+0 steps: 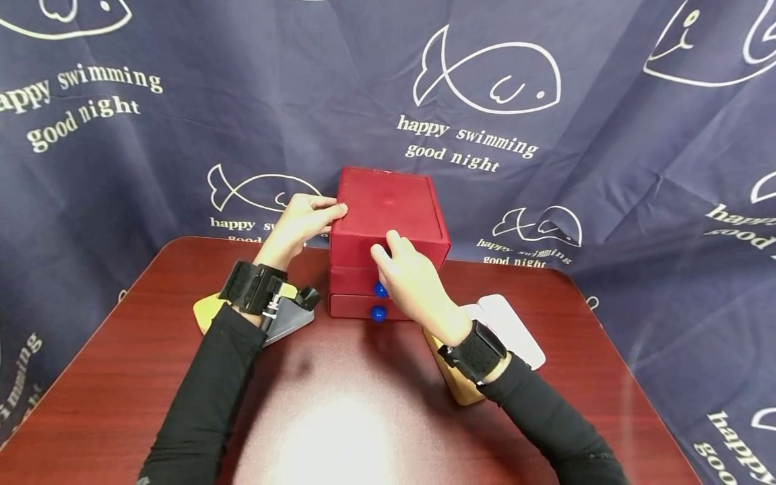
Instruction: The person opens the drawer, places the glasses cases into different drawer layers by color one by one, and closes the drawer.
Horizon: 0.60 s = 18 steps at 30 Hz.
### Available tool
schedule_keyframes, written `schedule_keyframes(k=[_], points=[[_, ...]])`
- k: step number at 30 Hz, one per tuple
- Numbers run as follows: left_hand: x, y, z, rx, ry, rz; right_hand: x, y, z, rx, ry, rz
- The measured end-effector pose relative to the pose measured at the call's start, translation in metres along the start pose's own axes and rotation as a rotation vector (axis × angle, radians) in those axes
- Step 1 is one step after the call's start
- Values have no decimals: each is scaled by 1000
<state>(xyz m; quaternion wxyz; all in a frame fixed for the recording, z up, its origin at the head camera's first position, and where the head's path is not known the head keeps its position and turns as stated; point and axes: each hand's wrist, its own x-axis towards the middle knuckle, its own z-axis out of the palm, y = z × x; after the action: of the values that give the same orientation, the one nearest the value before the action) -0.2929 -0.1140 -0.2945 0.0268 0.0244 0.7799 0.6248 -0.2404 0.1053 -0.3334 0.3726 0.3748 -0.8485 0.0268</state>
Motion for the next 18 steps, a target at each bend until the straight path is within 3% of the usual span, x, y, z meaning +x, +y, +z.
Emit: schedule_keyframes(k=[8,18], points=[[3,-1,-3,-51,-24,4,1,-3,-5,12,14,-14],[7,-2,-9,-30,-77,-7,-15,-18,-25,75,-4,-41]])
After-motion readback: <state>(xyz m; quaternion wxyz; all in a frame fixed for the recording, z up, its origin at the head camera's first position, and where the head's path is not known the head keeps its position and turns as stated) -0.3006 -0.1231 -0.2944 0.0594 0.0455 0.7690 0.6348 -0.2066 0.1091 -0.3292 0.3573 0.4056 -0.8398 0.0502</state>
